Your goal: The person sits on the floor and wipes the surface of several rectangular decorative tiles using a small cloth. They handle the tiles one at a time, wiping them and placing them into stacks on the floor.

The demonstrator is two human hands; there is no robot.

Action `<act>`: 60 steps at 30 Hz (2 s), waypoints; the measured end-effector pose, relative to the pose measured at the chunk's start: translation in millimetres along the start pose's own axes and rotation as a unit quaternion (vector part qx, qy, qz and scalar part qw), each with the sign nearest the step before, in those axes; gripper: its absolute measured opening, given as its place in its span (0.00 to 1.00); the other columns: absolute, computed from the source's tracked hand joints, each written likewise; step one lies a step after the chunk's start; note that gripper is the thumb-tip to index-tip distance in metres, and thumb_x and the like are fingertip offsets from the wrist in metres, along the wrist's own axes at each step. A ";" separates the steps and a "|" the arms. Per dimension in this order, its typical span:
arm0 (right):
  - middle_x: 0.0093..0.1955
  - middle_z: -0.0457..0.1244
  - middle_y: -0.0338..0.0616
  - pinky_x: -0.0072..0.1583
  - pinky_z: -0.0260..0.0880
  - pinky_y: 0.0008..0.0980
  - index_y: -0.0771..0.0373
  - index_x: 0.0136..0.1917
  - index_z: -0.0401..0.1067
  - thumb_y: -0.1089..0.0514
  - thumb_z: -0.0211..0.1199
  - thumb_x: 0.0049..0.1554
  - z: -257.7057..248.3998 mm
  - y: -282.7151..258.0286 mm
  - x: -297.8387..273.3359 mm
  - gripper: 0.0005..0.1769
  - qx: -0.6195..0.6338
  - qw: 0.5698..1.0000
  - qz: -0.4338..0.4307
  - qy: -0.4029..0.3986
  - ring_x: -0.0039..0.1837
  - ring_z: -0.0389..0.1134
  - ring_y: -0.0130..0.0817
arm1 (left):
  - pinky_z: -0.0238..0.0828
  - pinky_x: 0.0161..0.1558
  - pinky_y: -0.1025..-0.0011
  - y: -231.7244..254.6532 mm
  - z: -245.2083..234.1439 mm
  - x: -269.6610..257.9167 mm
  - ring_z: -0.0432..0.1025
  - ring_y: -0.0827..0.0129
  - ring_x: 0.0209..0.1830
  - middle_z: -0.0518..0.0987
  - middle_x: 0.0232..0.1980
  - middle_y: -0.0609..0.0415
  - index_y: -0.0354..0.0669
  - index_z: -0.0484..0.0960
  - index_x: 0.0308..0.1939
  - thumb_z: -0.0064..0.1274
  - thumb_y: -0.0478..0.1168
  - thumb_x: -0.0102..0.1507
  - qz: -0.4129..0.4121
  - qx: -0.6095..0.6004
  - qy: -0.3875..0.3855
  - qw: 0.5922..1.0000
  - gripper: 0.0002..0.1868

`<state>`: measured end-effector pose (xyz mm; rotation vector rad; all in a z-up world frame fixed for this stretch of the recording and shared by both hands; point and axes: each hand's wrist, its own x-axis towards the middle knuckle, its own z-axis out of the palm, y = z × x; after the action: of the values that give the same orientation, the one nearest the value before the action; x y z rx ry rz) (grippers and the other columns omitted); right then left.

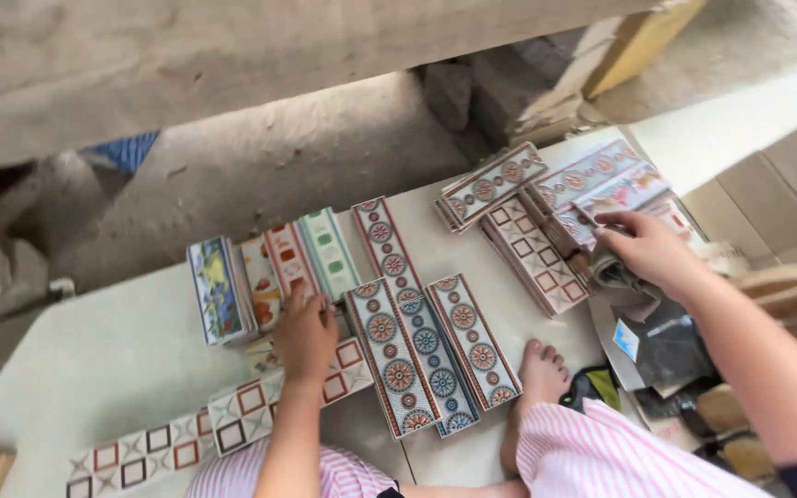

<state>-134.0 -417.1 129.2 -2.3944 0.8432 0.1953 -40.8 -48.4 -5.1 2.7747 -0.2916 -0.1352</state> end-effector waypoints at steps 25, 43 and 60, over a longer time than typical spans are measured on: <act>0.67 0.41 0.63 0.23 0.53 0.31 0.67 0.67 0.41 0.68 0.45 0.43 130.3 179.8 89.0 0.38 -0.463 0.883 -0.003 0.078 0.26 0.67 0.39 | 0.64 0.40 0.74 184.4 101.5 -78.4 0.68 0.71 0.37 0.76 0.37 0.59 0.46 0.77 0.35 0.41 0.44 0.56 0.117 -0.329 -0.246 0.904 0.11; 0.50 0.61 0.59 0.24 0.49 0.24 0.71 0.54 0.62 0.60 0.41 0.47 73.9 -74.9 -136.3 0.22 -0.450 0.654 -0.572 0.207 0.24 0.54 0.25 | 0.52 0.57 0.69 94.5 26.0 -92.3 0.55 0.64 0.61 0.60 0.62 0.50 0.43 0.55 0.61 0.30 0.68 0.50 -0.172 -0.869 -0.372 0.277 0.44; 0.55 0.58 0.44 0.55 0.56 0.35 0.57 0.58 0.58 0.45 0.52 0.46 81.9 -169.6 -82.4 0.27 -0.105 0.930 -0.331 -0.117 0.56 0.59 0.37 | 0.65 0.46 0.64 49.9 9.0 -77.6 0.67 0.58 0.46 0.68 0.54 0.45 0.36 0.61 0.58 0.26 0.67 0.54 -0.008 -0.883 -0.315 0.347 0.43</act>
<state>-90.7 -220.3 170.0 -2.6368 -0.1232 0.2999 -126.8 -80.3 8.4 0.3567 -0.0835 -0.8657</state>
